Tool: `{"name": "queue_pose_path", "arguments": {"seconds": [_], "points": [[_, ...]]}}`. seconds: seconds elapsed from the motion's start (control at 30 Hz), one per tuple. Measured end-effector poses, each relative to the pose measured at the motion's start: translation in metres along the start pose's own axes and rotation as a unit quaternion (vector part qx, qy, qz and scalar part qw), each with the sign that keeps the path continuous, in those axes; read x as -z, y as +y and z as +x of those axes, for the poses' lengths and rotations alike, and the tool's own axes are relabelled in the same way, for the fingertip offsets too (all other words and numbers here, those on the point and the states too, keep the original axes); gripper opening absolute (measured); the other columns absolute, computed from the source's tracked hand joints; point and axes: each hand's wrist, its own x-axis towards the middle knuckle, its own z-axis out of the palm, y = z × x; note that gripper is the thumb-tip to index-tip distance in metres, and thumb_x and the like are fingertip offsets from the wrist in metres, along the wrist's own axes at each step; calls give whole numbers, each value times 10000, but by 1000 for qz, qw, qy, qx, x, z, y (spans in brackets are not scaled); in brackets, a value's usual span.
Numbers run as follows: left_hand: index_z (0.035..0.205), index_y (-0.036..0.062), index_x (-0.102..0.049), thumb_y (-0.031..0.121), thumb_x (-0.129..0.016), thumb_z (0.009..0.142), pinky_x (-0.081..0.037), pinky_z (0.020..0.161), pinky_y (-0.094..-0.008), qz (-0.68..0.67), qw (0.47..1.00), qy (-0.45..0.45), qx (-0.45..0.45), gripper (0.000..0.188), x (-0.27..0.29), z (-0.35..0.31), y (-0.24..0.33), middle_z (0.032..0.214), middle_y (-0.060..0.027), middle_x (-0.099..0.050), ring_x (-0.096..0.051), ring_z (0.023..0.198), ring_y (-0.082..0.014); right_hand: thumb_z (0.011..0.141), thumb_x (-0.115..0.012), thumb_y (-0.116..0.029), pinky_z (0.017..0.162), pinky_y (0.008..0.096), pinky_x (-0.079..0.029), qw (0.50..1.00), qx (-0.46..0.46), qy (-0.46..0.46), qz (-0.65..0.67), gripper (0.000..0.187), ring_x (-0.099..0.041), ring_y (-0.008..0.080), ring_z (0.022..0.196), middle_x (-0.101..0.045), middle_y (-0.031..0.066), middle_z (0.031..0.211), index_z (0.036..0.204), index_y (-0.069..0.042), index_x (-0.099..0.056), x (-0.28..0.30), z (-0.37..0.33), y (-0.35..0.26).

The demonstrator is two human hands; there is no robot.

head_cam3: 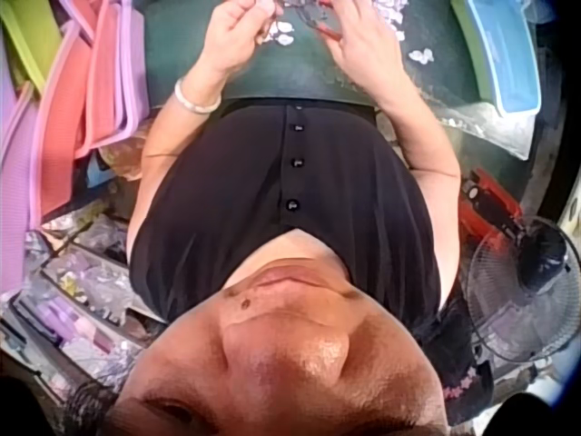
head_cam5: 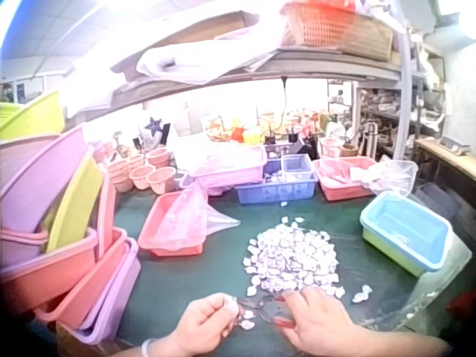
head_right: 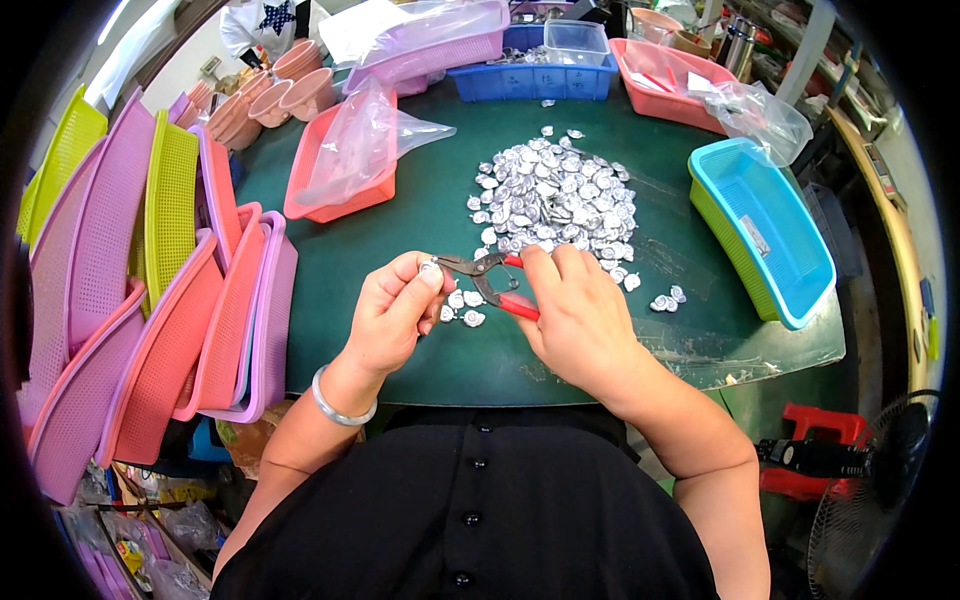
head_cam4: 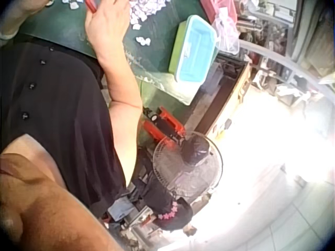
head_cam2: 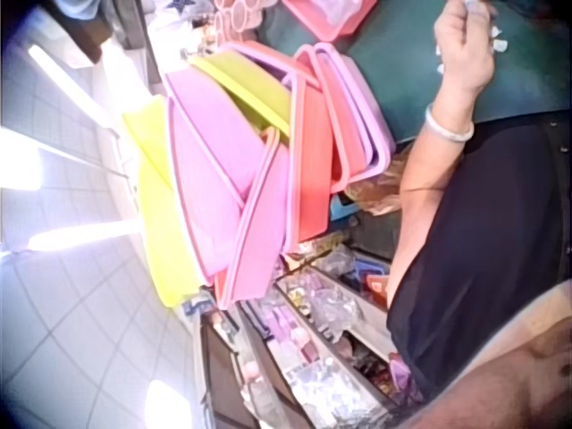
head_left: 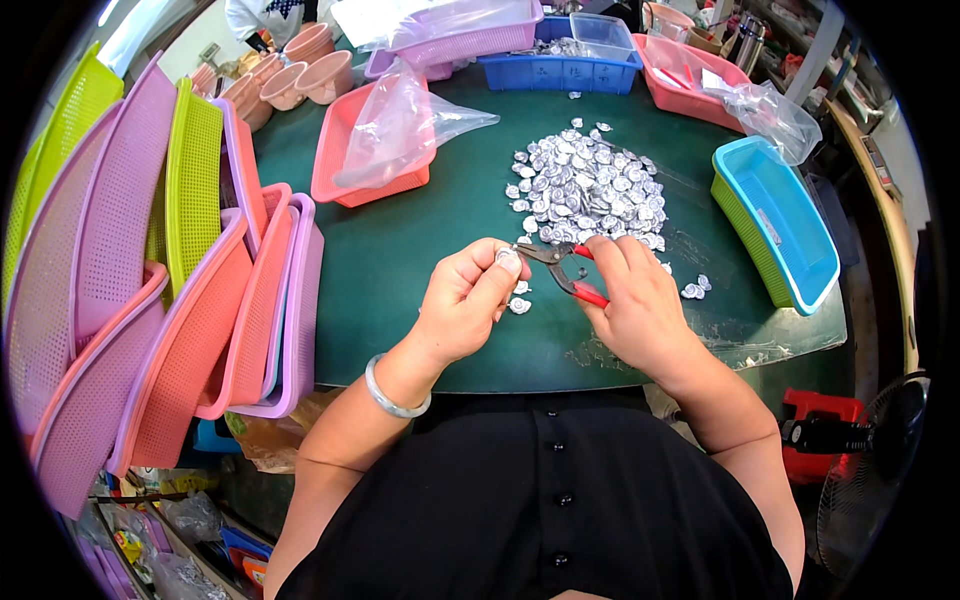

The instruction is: The person assembles small silver metal components on a green table. They pick up two pieces, fit them together, and occasionally use red-handled pliers to adjust the parts. The person works through a large pile of components, creating a growing stack of finished items.

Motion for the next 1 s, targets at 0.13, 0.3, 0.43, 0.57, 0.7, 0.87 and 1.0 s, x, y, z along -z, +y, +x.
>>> {"name": "queue_pose_path", "arguments": {"seconds": [0.13, 0.3, 0.43, 0.57, 0.7, 0.87, 1.0], "points": [[833, 35, -572, 170, -478, 943, -283, 446, -179, 10, 1000, 6, -17, 197, -2, -1, 0, 555, 79, -419, -331, 478, 6, 669, -723, -111, 687, 397, -435, 1000, -4, 11, 3, 486, -510, 321, 824, -482, 146, 889, 1088, -8, -499, -2, -1, -1], [825, 36, -577, 158, -485, 937, -274, 436, -178, 20, 999, 16, -45, 190, -5, -1, -2, 544, 86, -418, -325, 464, 13, 664, -738, -134, 702, 394, -426, 998, -24, 17, 52, 496, -497, 322, 826, -469, 154, 889, 1085, -4, -510, -6, -3, -2], [820, 38, -583, 156, -485, 936, -276, 435, -177, 32, 997, 26, -58, 193, -5, -1, -4, 546, 85, -426, -335, 467, 14, 661, -744, -140, 712, 399, -420, 995, -29, 25, 91, 495, -492, 330, 831, -466, 158, 894, 1079, -9, -514, -7, -3, -3], [819, 37, -583, 153, -484, 936, -278, 439, -178, 26, 997, 23, -66, 192, -6, -1, -2, 551, 83, -429, -339, 473, 12, 668, -743, -139, 696, 397, -428, 996, -6, 69, 47, 481, -505, 329, 826, -478, 156, 900, 1074, -11, -517, -9, -2, -3], [820, 32, -579, 144, -486, 935, -278, 456, -179, 36, 997, 25, -66, 186, -5, -1, -2, 566, 82, -428, -341, 501, 12, 707, -727, -161, 674, 387, -446, 995, -26, 10, 94, 447, -534, 321, 804, -510, 145, 899, 1077, -19, -519, -10, -2, 0], [812, 20, -579, 118, -500, 925, -306, 492, -187, 54, 994, 49, -79, 168, -1, -1, 5, 631, 62, -467, -365, 565, 2, 747, -707, -197, 673, 387, -458, 985, -44, -46, 160, 417, -551, 320, 798, -531, 140, 897, 1080, -27, -522, -4, -2, 9], [805, 7, -581, 94, -514, 910, -342, 511, -198, 105, 989, 52, -88, 152, -2, 0, 5, 668, 38, -502, -400, 594, -18, 738, -712, -195, 675, 387, -452, 984, -36, -29, 172, 428, -544, 318, 794, -531, 142, 893, 1077, -17, -523, 1, 0, 8]]}}
